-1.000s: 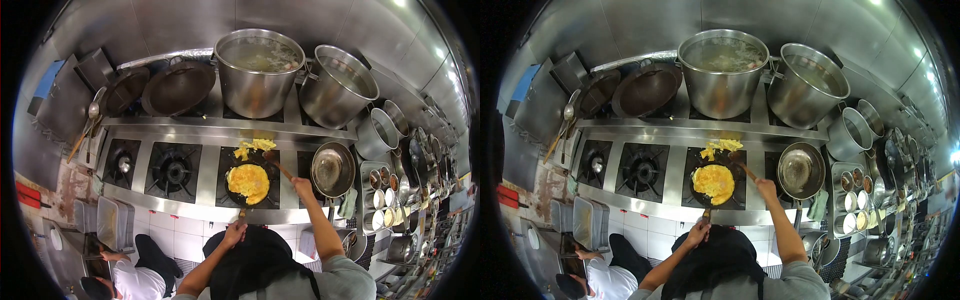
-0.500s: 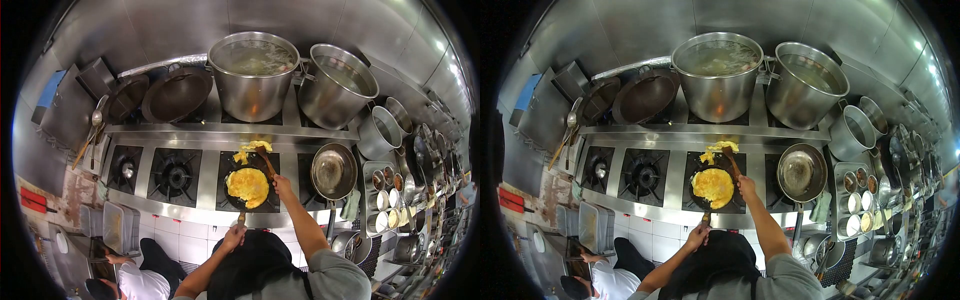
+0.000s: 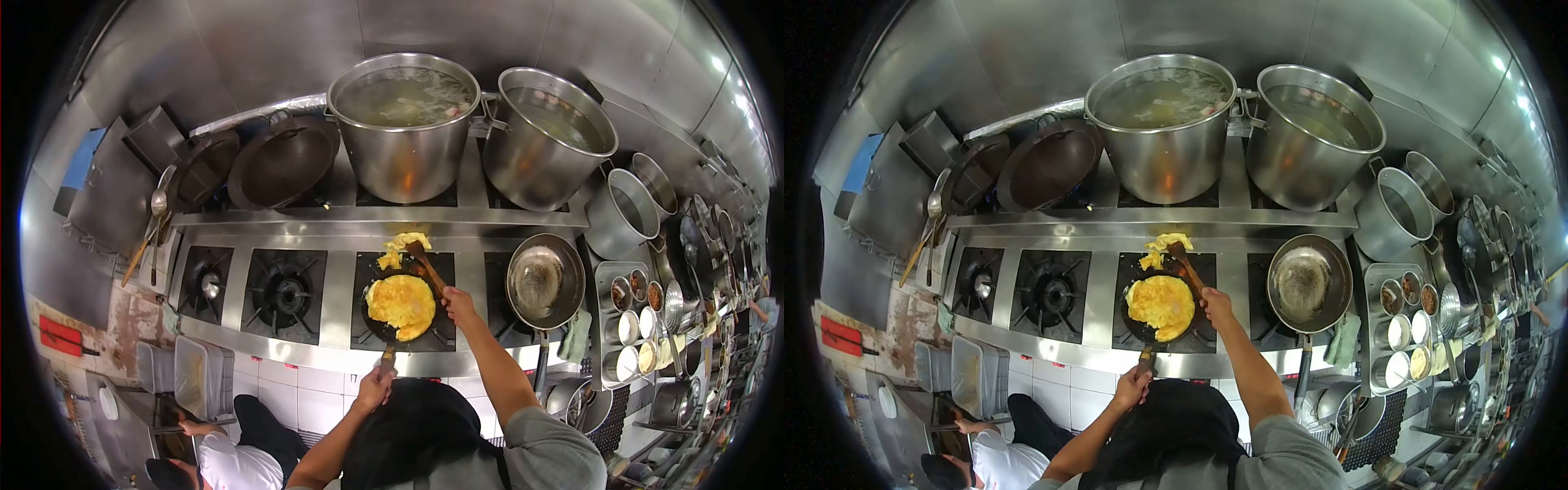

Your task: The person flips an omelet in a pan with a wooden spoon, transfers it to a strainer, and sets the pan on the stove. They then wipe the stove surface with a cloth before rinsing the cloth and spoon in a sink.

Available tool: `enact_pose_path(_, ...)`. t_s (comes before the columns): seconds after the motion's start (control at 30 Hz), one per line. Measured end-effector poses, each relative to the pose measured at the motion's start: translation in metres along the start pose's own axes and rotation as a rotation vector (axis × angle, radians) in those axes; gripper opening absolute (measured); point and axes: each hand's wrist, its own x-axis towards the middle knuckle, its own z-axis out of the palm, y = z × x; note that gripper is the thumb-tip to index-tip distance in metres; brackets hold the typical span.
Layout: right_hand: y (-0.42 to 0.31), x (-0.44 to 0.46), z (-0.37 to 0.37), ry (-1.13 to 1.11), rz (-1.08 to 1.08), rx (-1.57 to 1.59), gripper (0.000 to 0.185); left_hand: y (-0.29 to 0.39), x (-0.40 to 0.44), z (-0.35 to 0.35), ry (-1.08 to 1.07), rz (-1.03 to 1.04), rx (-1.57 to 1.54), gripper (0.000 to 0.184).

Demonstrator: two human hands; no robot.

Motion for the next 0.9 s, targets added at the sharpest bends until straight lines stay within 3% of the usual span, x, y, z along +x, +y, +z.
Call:
enact_pose_path(0.23,-0.005,-0.006,-0.012,-0.121,-0.042,-0.011,0.013,0.012,-0.007,0.002,0.039,-0.022,-0.057,0.017)
enact_pose_path(0.8,-0.020,-0.035,-0.018,-0.135,-0.136,-0.163,0.023,0.080,0.065,-0.002,0.094,0.099,0.007,0.019)
enact_pose_path(0.87,-0.012,-0.044,-0.019,0.220,-0.812,-0.971,0.018,0.084,0.061,0.002,0.070,0.066,-0.072,0.017)
enact_pose_path(0.9,-0.020,-0.067,-0.013,0.221,-0.802,-0.970,0.018,0.080,0.060,0.003,0.053,0.065,-0.118,0.016)
